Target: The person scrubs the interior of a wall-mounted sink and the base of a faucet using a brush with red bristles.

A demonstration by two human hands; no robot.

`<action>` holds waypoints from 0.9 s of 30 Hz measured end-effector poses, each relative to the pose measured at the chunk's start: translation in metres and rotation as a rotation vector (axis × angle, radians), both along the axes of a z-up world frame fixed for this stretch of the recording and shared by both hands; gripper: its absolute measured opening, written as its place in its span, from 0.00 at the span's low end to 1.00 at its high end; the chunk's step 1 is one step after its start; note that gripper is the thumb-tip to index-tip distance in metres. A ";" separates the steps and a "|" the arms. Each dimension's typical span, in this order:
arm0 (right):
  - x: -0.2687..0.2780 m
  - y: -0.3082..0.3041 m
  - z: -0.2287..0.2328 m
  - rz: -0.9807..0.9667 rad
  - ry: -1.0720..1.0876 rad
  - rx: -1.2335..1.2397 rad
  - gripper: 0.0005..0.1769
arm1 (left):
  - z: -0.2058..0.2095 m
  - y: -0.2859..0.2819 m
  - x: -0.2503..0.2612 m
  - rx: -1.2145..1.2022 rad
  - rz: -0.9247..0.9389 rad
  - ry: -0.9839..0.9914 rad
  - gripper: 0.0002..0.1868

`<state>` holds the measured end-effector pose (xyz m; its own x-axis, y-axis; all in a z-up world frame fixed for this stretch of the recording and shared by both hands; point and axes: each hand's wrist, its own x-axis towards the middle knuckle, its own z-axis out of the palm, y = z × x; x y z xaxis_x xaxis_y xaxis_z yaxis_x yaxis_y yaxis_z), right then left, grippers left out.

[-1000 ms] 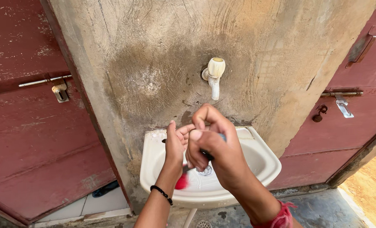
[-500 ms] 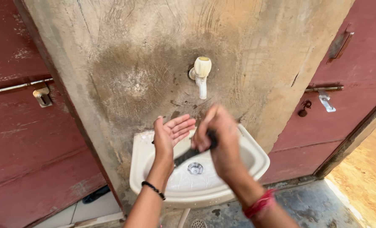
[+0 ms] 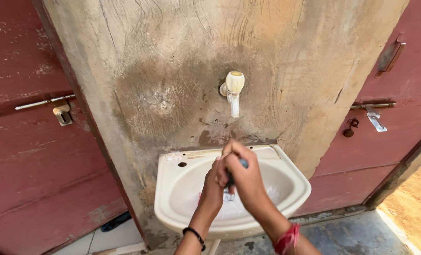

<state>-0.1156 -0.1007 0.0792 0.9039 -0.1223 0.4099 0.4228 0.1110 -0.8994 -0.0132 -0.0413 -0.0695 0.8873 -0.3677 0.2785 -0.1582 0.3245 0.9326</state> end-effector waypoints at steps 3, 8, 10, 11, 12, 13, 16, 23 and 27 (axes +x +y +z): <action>-0.021 0.004 0.021 0.010 0.092 -0.039 0.05 | 0.038 0.010 -0.043 -0.077 -0.050 0.133 0.23; -0.030 0.011 0.029 0.088 0.038 -0.078 0.08 | 0.059 0.019 -0.068 -0.200 0.099 0.234 0.30; -0.007 0.024 0.022 0.063 -0.017 -0.016 0.12 | 0.053 0.015 -0.049 -0.175 0.153 0.263 0.29; -0.003 0.026 0.019 0.052 -0.041 0.015 0.14 | 0.050 0.014 -0.045 -0.161 0.181 0.281 0.30; -0.001 0.021 0.021 0.061 -0.013 -0.005 0.13 | 0.050 0.010 -0.044 -0.149 0.191 0.308 0.30; -0.001 0.014 0.026 0.070 0.014 -0.025 0.13 | 0.051 0.006 -0.046 -0.136 0.202 0.334 0.30; -0.018 0.002 0.031 0.098 0.015 -0.080 0.13 | 0.053 -0.005 -0.059 -0.254 0.206 0.331 0.27; 0.014 0.006 0.027 0.018 0.081 -0.014 0.16 | 0.043 -0.020 -0.034 -0.414 0.218 0.406 0.29; -0.004 -0.017 0.047 0.019 0.170 -0.096 0.17 | 0.062 -0.021 -0.051 -0.195 0.135 0.337 0.33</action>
<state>-0.1194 -0.1181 0.1265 0.9629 -0.0727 0.2597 0.2623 0.0280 -0.9646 -0.0646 -0.0620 -0.0072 0.9774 -0.2108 0.0171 0.0921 0.4972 0.8627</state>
